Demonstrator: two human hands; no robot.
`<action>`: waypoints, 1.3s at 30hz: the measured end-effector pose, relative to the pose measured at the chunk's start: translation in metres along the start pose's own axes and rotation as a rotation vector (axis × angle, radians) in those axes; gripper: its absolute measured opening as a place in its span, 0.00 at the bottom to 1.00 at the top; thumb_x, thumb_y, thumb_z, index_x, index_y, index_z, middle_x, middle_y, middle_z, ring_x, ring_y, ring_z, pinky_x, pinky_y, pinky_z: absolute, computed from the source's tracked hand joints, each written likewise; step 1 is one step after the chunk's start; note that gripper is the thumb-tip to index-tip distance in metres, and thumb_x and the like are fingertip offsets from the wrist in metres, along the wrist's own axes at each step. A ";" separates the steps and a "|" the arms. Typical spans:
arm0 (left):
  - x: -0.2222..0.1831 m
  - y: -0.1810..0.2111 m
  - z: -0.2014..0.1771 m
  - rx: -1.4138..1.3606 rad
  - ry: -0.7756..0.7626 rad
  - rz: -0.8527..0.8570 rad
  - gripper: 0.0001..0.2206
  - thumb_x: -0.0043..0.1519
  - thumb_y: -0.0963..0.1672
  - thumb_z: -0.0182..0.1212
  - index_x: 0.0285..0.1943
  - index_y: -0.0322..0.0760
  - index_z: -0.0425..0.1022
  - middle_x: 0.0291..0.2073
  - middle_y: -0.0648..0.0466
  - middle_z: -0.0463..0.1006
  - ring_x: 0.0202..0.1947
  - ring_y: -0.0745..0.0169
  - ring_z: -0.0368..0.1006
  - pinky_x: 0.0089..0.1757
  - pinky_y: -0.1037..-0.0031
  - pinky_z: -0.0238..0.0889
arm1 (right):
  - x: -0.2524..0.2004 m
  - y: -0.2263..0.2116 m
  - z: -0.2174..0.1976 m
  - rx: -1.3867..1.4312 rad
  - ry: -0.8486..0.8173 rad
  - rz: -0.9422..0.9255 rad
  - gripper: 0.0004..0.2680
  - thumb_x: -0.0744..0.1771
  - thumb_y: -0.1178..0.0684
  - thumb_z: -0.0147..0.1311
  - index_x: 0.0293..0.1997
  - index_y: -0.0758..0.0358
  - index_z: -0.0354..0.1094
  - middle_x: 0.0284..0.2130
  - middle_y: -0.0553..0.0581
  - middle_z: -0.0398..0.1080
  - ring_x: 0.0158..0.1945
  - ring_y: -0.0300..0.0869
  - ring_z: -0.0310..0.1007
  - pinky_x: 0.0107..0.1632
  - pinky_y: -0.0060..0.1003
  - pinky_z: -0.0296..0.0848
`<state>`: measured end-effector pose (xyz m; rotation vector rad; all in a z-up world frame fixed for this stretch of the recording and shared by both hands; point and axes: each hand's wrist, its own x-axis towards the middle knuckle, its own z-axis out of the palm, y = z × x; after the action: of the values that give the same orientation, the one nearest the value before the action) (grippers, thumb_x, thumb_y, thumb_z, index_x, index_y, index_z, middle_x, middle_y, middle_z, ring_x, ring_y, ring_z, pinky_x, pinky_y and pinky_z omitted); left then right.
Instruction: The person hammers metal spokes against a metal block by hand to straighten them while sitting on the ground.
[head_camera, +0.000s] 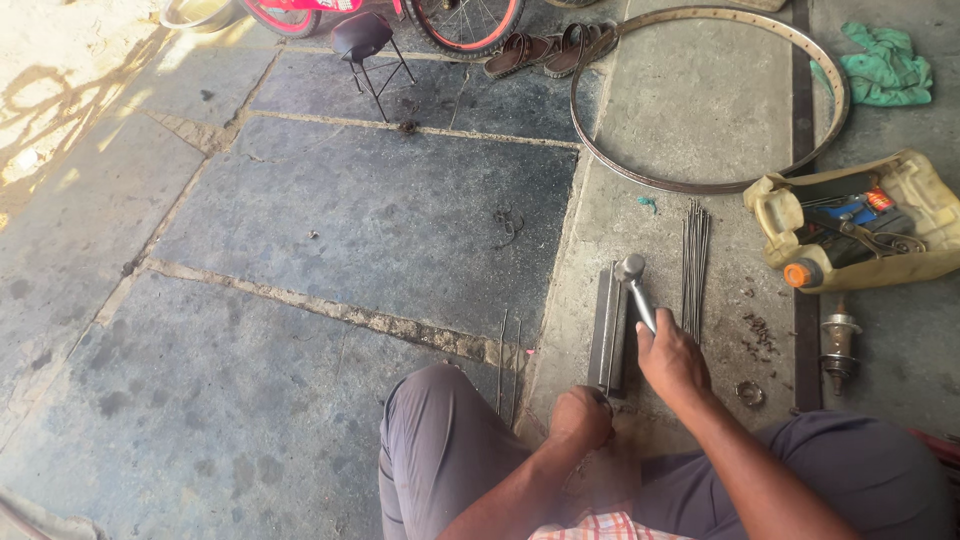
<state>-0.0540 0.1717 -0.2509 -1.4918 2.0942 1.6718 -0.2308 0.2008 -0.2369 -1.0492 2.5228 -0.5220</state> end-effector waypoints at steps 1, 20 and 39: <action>-0.001 0.001 -0.001 -0.042 -0.011 -0.005 0.10 0.66 0.43 0.55 0.42 0.31 0.81 0.24 0.48 0.82 0.26 0.61 0.82 0.34 0.70 0.76 | 0.001 -0.003 0.001 -0.033 -0.026 0.010 0.12 0.71 0.46 0.44 0.53 0.64 0.61 0.23 0.62 0.74 0.22 0.52 0.78 0.23 0.47 0.72; -0.001 -0.001 -0.003 -0.106 -0.003 -0.035 0.10 0.65 0.43 0.56 0.42 0.30 0.81 0.23 0.48 0.81 0.25 0.60 0.82 0.33 0.68 0.76 | 0.004 0.002 0.003 -0.028 -0.043 0.022 0.11 0.72 0.46 0.45 0.49 0.65 0.61 0.26 0.68 0.75 0.29 0.59 0.80 0.32 0.54 0.77; 0.002 0.002 -0.007 -0.119 -0.044 -0.059 0.11 0.67 0.43 0.53 0.52 0.40 0.81 0.23 0.50 0.81 0.22 0.64 0.79 0.29 0.71 0.72 | -0.018 0.014 0.005 0.015 -0.012 -0.035 0.12 0.70 0.45 0.47 0.52 0.64 0.61 0.26 0.67 0.75 0.29 0.59 0.78 0.33 0.53 0.75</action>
<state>-0.0534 0.1653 -0.2479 -1.5178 1.9405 1.8198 -0.2249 0.2219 -0.2445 -1.0900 2.4900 -0.5424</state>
